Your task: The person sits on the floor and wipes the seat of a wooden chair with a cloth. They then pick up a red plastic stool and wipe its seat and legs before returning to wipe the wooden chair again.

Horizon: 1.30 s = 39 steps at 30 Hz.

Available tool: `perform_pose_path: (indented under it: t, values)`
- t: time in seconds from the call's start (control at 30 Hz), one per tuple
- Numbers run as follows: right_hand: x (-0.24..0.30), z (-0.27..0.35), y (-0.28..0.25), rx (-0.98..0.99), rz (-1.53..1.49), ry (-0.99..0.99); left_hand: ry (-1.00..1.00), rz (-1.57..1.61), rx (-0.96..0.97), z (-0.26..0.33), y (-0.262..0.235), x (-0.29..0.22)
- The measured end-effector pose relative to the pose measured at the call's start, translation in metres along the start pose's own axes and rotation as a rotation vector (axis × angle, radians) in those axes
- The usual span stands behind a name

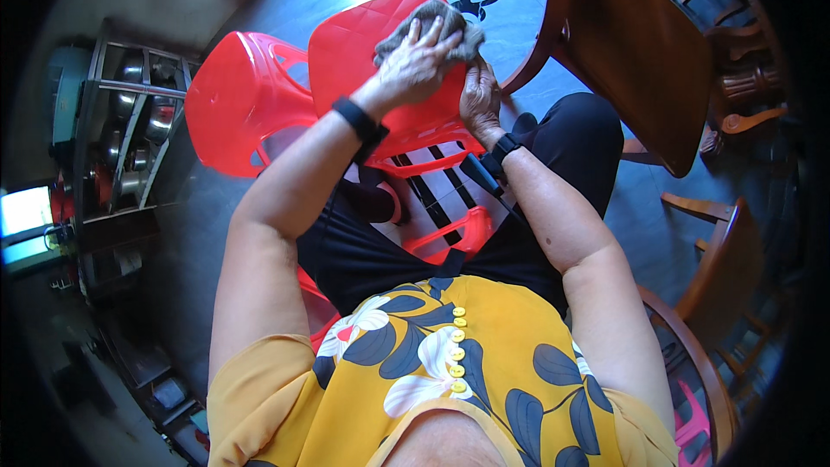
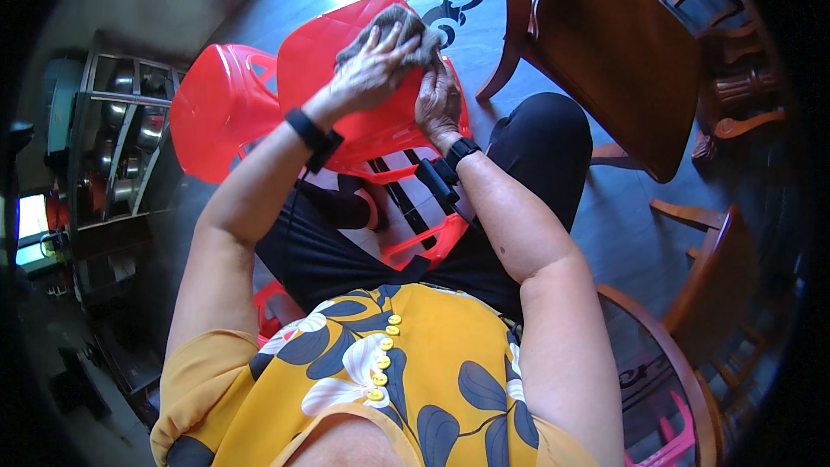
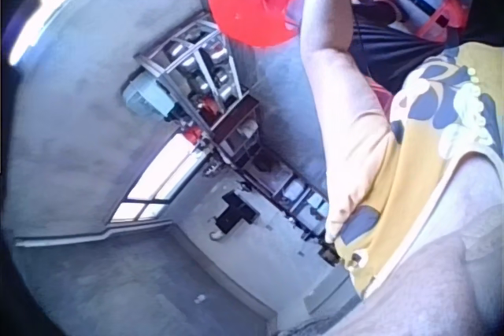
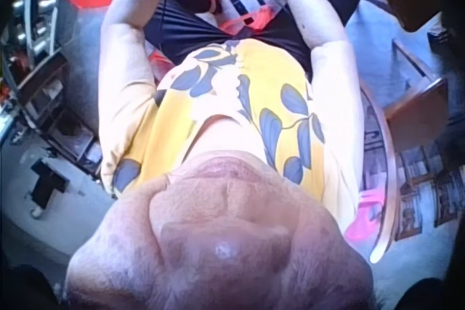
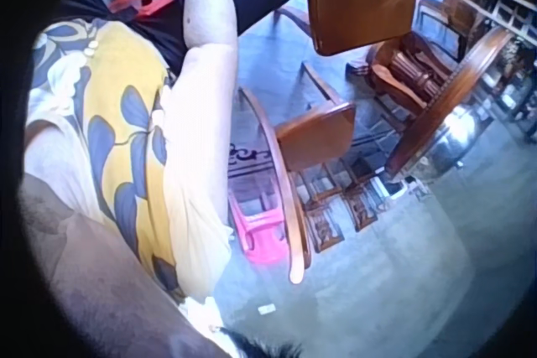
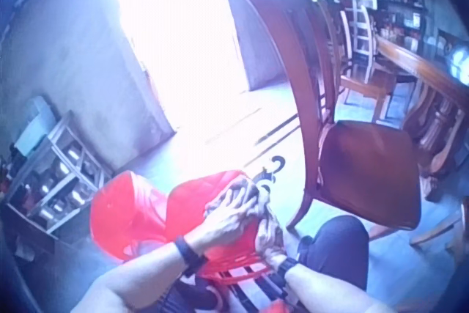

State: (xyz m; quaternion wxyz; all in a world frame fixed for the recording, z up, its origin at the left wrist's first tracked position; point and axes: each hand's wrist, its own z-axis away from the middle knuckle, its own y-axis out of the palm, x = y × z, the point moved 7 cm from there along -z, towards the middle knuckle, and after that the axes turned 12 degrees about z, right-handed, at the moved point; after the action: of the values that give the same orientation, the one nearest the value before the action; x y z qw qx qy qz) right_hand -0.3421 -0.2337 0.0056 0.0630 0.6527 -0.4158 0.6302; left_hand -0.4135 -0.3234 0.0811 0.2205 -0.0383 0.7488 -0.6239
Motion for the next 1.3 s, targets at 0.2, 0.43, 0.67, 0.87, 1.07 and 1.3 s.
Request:
perform_pose_path:
  t: [0.2,0.43,0.67,0.87,1.07,1.3]
  values:
    - [0.005,-0.002,-0.003,-0.036,0.082,-0.034,-0.256,-0.059,-0.077,-0.006,-0.008,0.112]
    - [-0.001,-0.003,0.001,0.036,-0.028,0.040,-0.296,-0.085,-0.062,0.097,-0.024,0.148]
    - [-0.006,-0.004,0.010,0.135,-0.177,0.060,-0.265,-0.051,-0.106,0.150,-0.025,0.021]
    - [-0.002,0.000,0.012,0.245,-0.385,0.109,-0.312,0.138,-0.223,0.109,0.001,-0.055]
    - [-0.015,-0.006,0.015,0.185,-0.320,0.136,-0.380,0.087,-0.187,0.032,0.019,-0.011]
    - [-0.022,-0.008,0.011,0.197,-0.333,0.103,-0.342,0.094,-0.300,0.063,0.017,-0.036]
